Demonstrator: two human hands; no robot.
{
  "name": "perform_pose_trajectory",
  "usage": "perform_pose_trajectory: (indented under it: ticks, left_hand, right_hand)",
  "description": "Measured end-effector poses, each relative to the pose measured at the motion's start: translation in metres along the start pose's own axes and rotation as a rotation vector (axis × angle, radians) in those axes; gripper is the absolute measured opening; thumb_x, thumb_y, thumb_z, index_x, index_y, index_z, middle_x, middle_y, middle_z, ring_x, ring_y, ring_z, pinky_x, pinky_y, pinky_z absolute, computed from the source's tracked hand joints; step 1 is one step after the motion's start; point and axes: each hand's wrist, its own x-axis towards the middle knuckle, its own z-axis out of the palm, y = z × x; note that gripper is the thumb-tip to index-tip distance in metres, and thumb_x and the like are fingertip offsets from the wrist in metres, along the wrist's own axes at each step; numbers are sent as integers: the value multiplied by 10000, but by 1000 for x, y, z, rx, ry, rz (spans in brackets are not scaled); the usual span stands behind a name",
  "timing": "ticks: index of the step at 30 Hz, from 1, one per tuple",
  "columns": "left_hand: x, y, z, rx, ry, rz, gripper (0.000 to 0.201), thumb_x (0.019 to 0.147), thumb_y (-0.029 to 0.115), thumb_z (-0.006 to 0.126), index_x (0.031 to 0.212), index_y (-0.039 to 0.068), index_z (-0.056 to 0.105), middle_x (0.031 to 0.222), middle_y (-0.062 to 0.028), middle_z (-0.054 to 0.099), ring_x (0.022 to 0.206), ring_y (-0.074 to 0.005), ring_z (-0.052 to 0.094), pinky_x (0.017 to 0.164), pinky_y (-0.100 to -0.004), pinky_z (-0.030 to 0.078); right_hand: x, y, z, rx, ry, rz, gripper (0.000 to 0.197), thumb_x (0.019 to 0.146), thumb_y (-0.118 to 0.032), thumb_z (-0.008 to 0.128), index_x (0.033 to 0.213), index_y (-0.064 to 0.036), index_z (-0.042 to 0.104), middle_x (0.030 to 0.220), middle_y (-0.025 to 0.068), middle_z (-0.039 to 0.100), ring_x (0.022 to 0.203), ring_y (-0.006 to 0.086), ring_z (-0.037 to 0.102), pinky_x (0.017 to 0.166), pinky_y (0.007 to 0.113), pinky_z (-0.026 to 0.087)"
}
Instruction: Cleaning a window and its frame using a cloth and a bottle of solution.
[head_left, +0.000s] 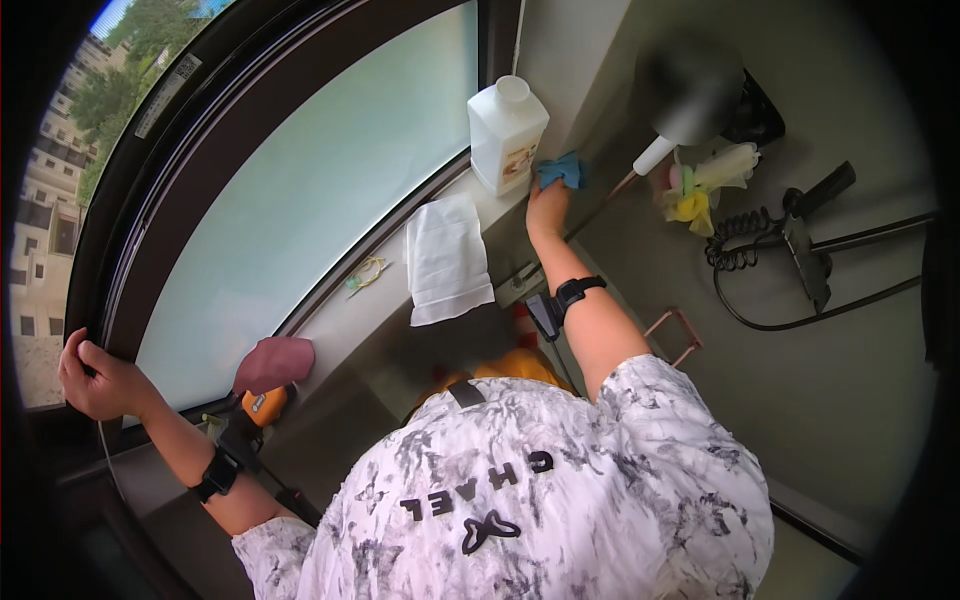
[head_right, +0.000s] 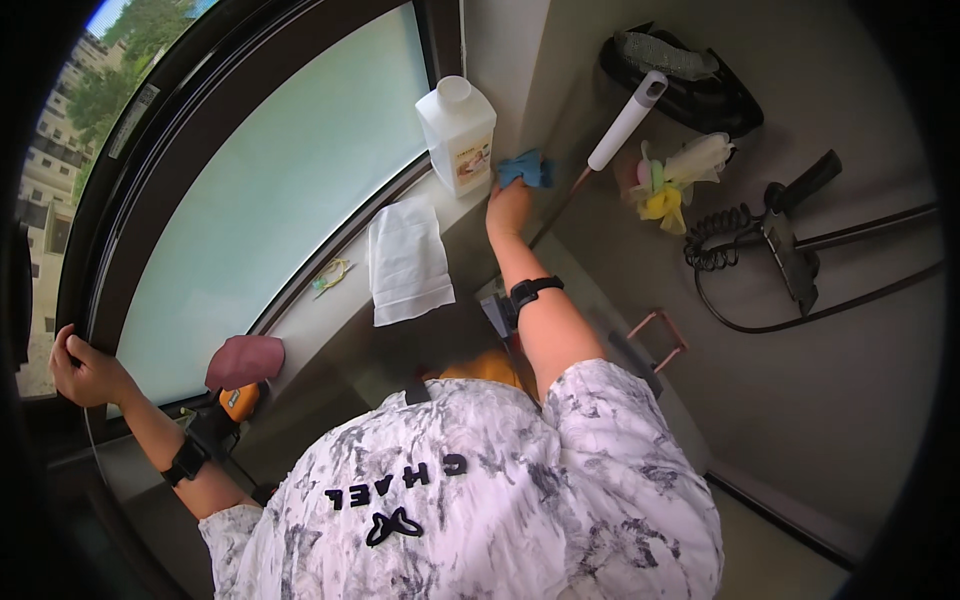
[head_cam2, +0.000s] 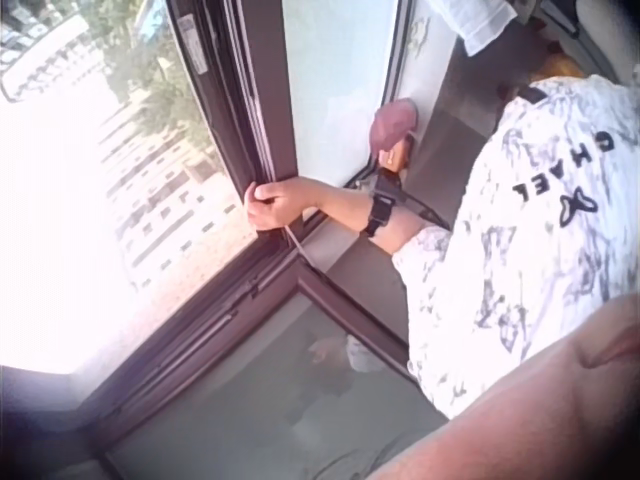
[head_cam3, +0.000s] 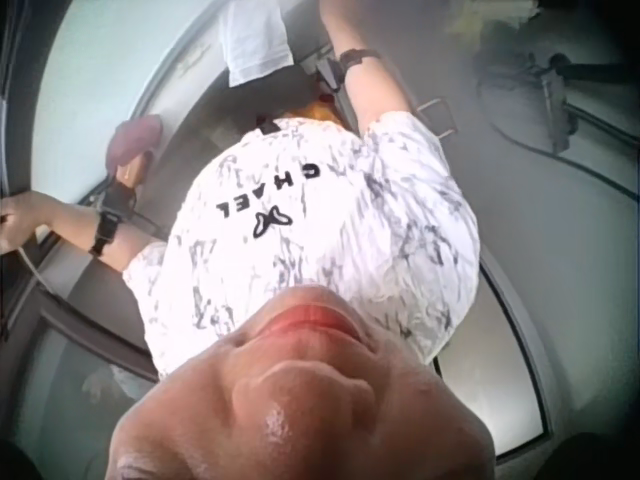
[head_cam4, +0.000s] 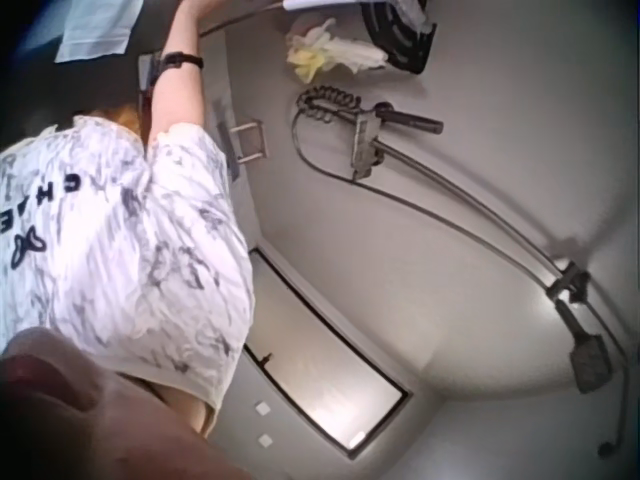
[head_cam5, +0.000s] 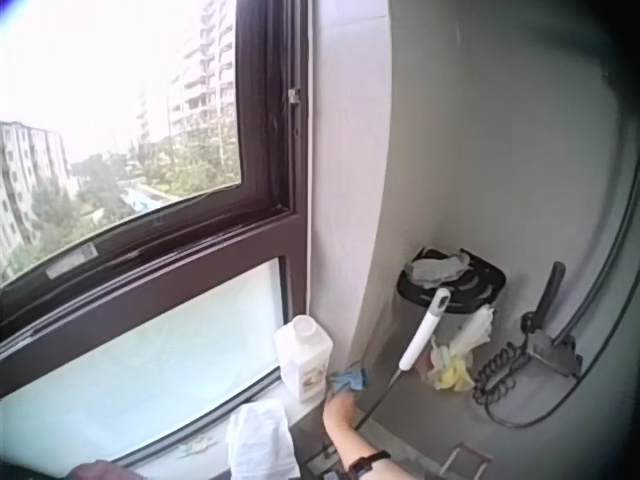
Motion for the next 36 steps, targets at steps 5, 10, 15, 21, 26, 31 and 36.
perform_pose_trajectory:
  ticks: [5,10,15,21,26,31,36]
  left_hand:
    - [1,2,0,-13,19,0,204,876,166,565,854,131,765,877,-63,723,812,-270,667,735,-404,501]
    - [2,-2,5,1,41,16,192,869,159,584,863,133,774,878,-53,735,789,-253,672,741,-398,509]
    - [-3,-11,9,22,189,-13,189,881,227,638,965,101,751,926,-50,721,833,-250,667,796,-405,510]
    - [-4,20,-4,-49,332,3,201,901,241,692,996,63,700,959,-49,689,870,-244,649,818,-371,508]
    - [-24,80,-44,-89,182,268,104,934,150,661,989,71,702,967,-46,683,891,-231,649,790,-353,504]
    - [-77,143,-47,-675,-305,45,132,914,-20,613,1011,-13,702,955,-113,671,878,-231,650,749,-336,528]
    - [-121,228,-43,-1326,-1333,-493,377,951,115,672,1308,18,597,1143,-101,653,1037,-204,640,912,-342,529]
  right_hand:
    - [-6,-4,8,111,59,-13,302,914,-136,647,1123,71,583,1137,308,645,1047,482,612,885,524,491]
    - [-10,20,-23,539,-348,223,323,883,-147,682,1155,13,613,1128,186,686,1082,336,660,940,435,500]
    - [-12,30,-104,1269,-918,843,503,1011,-402,588,1316,-2,586,1288,151,664,1210,329,624,1111,458,448]
    - [-37,-14,-158,1508,-1143,591,832,1018,-655,353,1507,17,401,1500,231,493,1375,369,495,1181,471,367]
    - [-45,-21,-159,1478,-1168,651,923,982,-727,349,1530,16,360,1512,251,467,1388,385,476,1188,477,353]
    - [-47,-27,-165,1536,-1215,640,940,969,-732,390,1535,18,349,1528,246,448,1396,372,467,1187,472,355]
    - [-57,-62,-177,1372,-1184,606,931,962,-700,469,1534,24,345,1524,233,456,1388,347,479,1183,456,362]
